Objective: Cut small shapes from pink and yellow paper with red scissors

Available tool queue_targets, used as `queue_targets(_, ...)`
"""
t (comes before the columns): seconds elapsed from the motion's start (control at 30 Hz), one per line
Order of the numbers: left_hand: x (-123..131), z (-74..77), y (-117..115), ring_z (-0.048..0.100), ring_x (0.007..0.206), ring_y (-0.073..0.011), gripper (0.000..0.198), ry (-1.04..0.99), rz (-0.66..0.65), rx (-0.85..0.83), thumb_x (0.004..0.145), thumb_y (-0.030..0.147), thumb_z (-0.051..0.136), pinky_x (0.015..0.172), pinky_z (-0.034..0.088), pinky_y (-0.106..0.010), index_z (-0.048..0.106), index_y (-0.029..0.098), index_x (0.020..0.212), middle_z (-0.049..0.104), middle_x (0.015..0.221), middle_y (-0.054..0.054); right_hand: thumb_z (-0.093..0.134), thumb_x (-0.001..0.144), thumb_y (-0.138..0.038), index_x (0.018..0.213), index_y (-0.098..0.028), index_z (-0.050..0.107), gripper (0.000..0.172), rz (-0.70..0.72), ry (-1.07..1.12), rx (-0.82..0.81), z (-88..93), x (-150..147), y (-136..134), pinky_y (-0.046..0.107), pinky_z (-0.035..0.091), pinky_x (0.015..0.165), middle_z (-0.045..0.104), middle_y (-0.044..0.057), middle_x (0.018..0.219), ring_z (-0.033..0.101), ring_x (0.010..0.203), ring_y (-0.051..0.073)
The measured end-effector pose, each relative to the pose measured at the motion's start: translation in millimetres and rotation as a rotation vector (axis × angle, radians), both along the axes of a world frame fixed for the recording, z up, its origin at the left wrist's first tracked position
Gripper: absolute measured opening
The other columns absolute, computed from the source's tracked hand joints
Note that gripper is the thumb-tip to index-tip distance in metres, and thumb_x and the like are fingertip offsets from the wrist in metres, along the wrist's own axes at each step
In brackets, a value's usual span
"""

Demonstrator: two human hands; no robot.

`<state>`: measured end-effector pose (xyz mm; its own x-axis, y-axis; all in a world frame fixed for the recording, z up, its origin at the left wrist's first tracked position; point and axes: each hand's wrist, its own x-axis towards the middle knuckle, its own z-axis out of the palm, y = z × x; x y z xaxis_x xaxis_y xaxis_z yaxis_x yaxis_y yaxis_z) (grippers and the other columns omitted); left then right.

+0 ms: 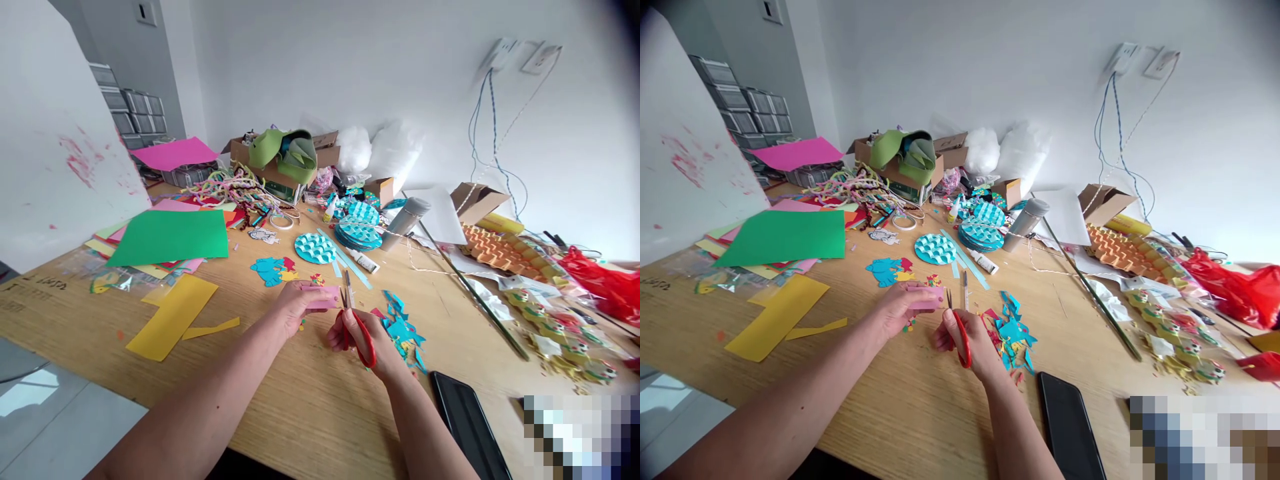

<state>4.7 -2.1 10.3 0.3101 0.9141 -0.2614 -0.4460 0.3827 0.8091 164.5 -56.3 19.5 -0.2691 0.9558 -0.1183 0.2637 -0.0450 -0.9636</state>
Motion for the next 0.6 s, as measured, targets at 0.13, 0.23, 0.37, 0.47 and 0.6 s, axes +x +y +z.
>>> queue_targets(0.13,0.5,-0.4,-0.5,0.065,0.070,-0.0182,0.030,-0.035,0.025,-0.020,0.048,0.025,0.082,0.070,0.049,-0.030,0.069,0.010,0.070,0.071,0.075,-0.010,0.054,0.083,-0.064,0.078,-0.013,0.065,0.052,0.040,-0.017,-0.005,0.6,-1.4,-0.4,0.024,0.048,0.053,0.069,0.008,0.068,0.064,0.057,0.015)
queue_targets(0.23,1.1,0.1,-1.4,0.066,0.070,-0.0190,0.026,-0.040,0.036,-0.020,0.049,0.022,0.081,0.069,0.051,-0.031,0.067,0.011,0.068,0.071,0.074,-0.010,0.055,0.082,-0.064,0.077,-0.013,0.065,0.053,0.042,-0.028,-0.013,1.4,-2.1,0.7,0.025,0.049,0.054,0.069,0.007,0.067,0.064,0.056,0.015)
queue_targets(0.37,1.2,1.2,-2.0,0.065,0.068,-0.0179,0.022,-0.053,0.031,-0.028,0.050,0.019,0.080,0.069,0.052,-0.031,0.067,0.011,0.066,0.070,0.072,-0.009,0.054,0.082,-0.064,0.076,-0.013,0.066,0.053,0.032,-0.050,-0.006,3.3,-4.5,0.2,0.026,0.050,0.055,0.069,0.006,0.065,0.063,0.054,0.015)
queue_targets(0.47,1.0,0.4,-2.1,0.065,0.068,-0.0167,0.022,-0.065,-0.013,-0.019,0.052,0.021,0.079,0.070,0.052,-0.030,0.069,0.011,0.069,0.070,0.072,-0.008,0.054,0.081,-0.064,0.075,-0.014,0.065,0.052,0.018,-0.054,0.011,4.4,-5.0,-1.1,0.025,0.048,0.054,0.068,0.006,0.064,0.063,0.054,0.015)
queue_targets(0.6,1.1,-2.2,-2.1,0.065,0.069,-0.0165,0.025,-0.066,-0.070,0.006,0.054,0.024,0.080,0.072,0.052,-0.031,0.071,0.009,0.072,0.069,0.072,-0.008,0.053,0.082,-0.065,0.074,-0.013,0.065,0.054,0.024,-0.028,0.006,5.0,-3.1,-1.6,0.024,0.048,0.053,0.068,0.006,0.065,0.064,0.057,0.016)
